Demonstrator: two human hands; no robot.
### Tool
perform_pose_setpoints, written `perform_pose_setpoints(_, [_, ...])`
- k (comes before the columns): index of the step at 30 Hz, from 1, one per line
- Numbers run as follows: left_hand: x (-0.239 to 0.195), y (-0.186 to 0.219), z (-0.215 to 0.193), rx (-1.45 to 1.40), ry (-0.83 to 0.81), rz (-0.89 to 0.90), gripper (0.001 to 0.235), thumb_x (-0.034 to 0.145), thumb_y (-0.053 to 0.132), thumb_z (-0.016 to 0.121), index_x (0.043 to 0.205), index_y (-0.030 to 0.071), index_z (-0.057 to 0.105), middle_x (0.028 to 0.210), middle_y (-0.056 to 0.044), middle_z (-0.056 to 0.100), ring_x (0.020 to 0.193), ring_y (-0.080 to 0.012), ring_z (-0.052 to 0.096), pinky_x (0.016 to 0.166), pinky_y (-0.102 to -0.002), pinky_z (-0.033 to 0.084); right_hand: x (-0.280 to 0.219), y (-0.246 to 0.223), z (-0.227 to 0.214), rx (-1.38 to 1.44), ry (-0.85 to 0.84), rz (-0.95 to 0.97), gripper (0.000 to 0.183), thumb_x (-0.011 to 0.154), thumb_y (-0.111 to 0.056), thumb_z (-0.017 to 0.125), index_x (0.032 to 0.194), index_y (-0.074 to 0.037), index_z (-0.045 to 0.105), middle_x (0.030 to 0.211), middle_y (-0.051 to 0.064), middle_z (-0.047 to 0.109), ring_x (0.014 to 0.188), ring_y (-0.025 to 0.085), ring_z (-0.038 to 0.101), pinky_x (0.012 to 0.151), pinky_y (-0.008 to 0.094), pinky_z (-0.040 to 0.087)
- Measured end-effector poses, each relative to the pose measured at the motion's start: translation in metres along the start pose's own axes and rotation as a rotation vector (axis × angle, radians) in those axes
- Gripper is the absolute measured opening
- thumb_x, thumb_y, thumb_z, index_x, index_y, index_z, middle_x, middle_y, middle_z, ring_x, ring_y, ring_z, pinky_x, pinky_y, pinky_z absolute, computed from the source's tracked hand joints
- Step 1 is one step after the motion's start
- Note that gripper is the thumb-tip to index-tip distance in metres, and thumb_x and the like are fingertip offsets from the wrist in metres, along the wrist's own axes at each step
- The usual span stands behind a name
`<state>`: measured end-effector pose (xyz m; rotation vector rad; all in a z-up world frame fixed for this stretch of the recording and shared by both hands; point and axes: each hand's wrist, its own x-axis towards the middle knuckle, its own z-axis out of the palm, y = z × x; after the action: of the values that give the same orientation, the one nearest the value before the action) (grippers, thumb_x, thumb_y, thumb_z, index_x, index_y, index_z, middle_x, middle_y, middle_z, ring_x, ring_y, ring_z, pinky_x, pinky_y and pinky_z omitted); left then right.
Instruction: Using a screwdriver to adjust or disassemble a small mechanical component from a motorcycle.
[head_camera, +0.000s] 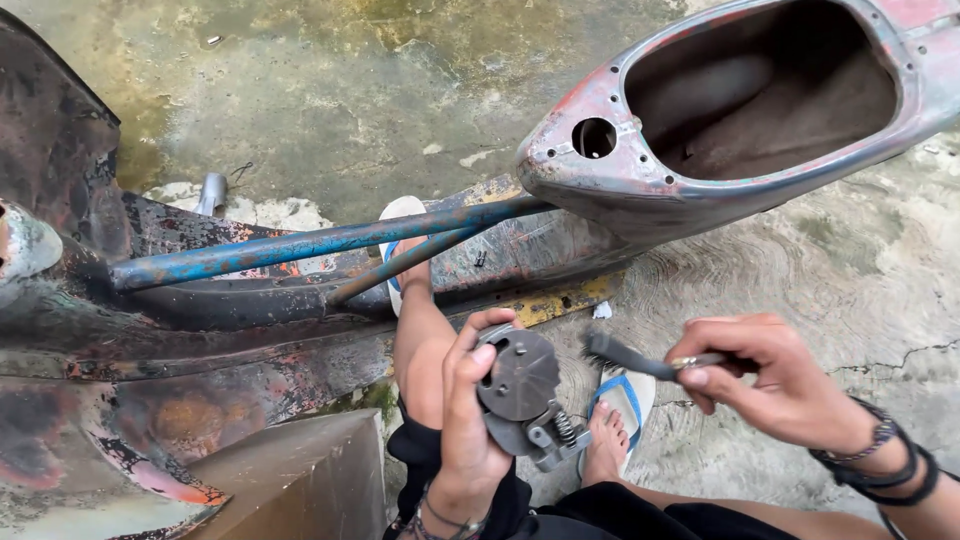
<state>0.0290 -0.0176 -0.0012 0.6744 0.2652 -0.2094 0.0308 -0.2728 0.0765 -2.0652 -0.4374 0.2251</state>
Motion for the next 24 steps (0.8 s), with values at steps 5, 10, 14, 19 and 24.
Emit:
perform_pose_setpoints(5, [0.001, -0.010, 0.019, 0.259, 0.002, 0.115, 0.039, 0.094, 0.031, 0.058, 0.117, 0.000, 0.065, 0.087, -0.011, 0.069, 0.074, -0.0138, 0.065, 0.066, -0.025, 0.050, 0.020, 0.016, 0.013, -0.036, -0.087, -0.042, 0.028, 0.093, -0.035, 0.065, 0.078, -0.012, 0.074, 0.057, -0.005, 0.063, 0.047, 0.006, 0.054, 0.044, 0.022, 0.042])
perform_pose_setpoints(10, [-0.002, -0.005, 0.019, 0.475, -0.025, 0.224, 0.039, 0.099, 0.031, 0.051, 0.115, -0.002, 0.067, 0.099, -0.009, 0.068, 0.081, -0.0109, 0.060, 0.073, -0.025, 0.049, 0.015, 0.075, -0.014, -0.446, 0.053, 0.030, 0.019, 0.084, -0.034, 0.075, 0.088, -0.016, 0.080, 0.078, 0.000, 0.080, 0.063, 0.012, 0.073, 0.057, 0.026, 0.060])
perform_pose_setpoints(14, [-0.001, -0.003, 0.027, 0.602, -0.053, 0.280, 0.040, 0.097, 0.037, 0.052, 0.110, 0.002, 0.068, 0.099, -0.009, 0.068, 0.090, -0.0165, 0.064, 0.082, -0.029, 0.052, 0.015, 0.046, -0.015, -0.179, 0.040, -0.045, 0.022, 0.086, -0.030, 0.072, 0.076, -0.010, 0.074, 0.060, -0.002, 0.065, 0.046, 0.009, 0.050, 0.044, 0.023, 0.036])
perform_pose_setpoints(19, [-0.001, -0.009, 0.026, 0.601, -0.112, 0.253, 0.037, 0.097, 0.034, 0.054, 0.109, 0.002, 0.067, 0.100, -0.010, 0.069, 0.088, -0.0164, 0.066, 0.079, -0.028, 0.054, 0.025, 0.057, -0.012, -0.090, -0.084, -0.142, 0.028, 0.089, -0.033, 0.071, 0.071, -0.011, 0.072, 0.062, -0.003, 0.063, 0.051, 0.011, 0.053, 0.048, 0.026, 0.040])
perform_pose_setpoints(24, [0.000, -0.005, 0.025, 0.617, -0.066, 0.245, 0.038, 0.096, 0.036, 0.054, 0.111, 0.003, 0.067, 0.099, -0.008, 0.067, 0.085, -0.0150, 0.063, 0.075, -0.029, 0.053, 0.020, 0.059, -0.016, -0.233, 0.122, -0.023, 0.031, 0.085, -0.036, 0.072, 0.064, -0.013, 0.067, 0.053, -0.006, 0.052, 0.043, 0.007, 0.040, 0.043, 0.023, 0.028])
